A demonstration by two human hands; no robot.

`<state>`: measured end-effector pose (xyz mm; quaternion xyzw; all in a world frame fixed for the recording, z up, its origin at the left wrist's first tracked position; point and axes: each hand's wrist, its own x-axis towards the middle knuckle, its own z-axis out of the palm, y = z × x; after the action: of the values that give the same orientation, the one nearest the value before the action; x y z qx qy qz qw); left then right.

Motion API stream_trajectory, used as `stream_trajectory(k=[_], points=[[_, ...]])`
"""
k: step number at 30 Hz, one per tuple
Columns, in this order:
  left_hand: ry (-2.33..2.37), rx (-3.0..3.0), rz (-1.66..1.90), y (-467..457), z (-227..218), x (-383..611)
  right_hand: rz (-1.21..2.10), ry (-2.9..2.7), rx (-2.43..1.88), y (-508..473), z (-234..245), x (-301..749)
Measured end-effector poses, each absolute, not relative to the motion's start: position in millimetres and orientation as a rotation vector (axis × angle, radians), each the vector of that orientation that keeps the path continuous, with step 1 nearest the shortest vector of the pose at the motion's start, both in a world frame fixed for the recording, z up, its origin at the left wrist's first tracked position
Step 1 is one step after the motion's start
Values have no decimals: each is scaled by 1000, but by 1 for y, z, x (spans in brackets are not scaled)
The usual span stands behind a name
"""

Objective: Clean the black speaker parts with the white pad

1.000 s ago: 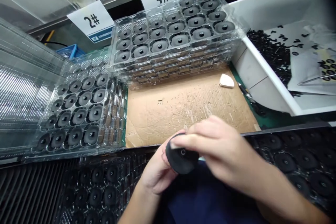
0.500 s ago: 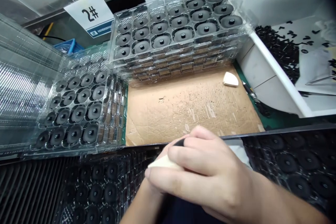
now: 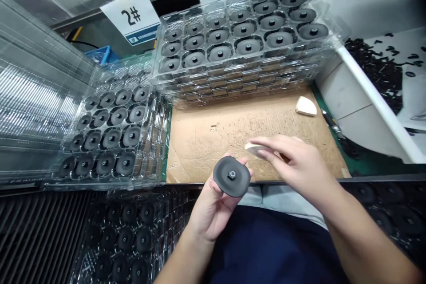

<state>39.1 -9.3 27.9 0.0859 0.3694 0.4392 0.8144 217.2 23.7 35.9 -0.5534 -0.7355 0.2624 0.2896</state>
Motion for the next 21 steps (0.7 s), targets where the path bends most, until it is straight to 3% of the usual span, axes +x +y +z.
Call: stream_trajectory(k=[6, 11, 15, 19, 21], points=[[761, 109, 972, -6, 30, 34, 898, -1912, -1586, -3, -27, 224], [759, 148, 952, -7, 33, 39, 766, -1674, -1640, -2, 25, 209], [811, 187, 903, -12, 35, 40, 550, -1728, -1275, -2, 77, 184], [872, 191, 953, -12, 34, 37, 860, -1974, -1114, -1, 86, 174], [904, 219, 965, -11, 35, 38, 831, -1981, -1167, 4, 83, 171]])
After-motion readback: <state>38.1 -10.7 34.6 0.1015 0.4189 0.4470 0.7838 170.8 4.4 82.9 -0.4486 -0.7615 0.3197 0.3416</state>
